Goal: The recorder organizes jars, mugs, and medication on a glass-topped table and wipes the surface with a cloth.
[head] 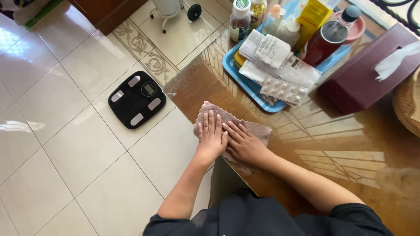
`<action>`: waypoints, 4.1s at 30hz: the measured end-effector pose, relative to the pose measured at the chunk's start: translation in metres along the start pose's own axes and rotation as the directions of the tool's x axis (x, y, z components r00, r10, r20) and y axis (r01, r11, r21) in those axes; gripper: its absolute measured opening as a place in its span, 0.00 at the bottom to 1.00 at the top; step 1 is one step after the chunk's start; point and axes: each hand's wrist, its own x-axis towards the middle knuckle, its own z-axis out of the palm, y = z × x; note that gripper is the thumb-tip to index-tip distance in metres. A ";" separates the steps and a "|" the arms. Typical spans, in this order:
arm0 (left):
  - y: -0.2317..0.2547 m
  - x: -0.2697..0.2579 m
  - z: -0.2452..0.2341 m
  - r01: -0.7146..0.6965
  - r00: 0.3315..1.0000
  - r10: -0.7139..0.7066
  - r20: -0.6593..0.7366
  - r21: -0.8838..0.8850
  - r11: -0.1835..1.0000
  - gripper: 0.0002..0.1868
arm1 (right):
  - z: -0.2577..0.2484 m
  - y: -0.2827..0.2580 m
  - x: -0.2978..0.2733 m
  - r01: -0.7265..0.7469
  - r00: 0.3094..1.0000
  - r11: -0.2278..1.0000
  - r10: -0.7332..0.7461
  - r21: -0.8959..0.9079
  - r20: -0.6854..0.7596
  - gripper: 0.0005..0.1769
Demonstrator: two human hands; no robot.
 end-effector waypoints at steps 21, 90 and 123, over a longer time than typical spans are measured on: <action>-0.106 0.225 -0.079 -0.405 0.900 0.337 0.275 0.248 0.880 0.32 | 0.076 0.016 0.140 -0.341 0.940 0.930 0.333 -0.137 -0.074 0.44; -0.049 0.030 -0.001 0.191 0.946 -0.118 -0.300 0.226 0.955 0.37 | 0.031 0.015 0.010 -0.147 0.987 0.989 0.145 -0.027 -0.068 0.50; 0.230 -0.009 0.104 -0.418 0.904 0.426 -0.042 0.128 0.900 0.41 | -0.027 0.000 -0.289 -0.533 0.845 0.809 0.523 -0.247 -0.112 0.53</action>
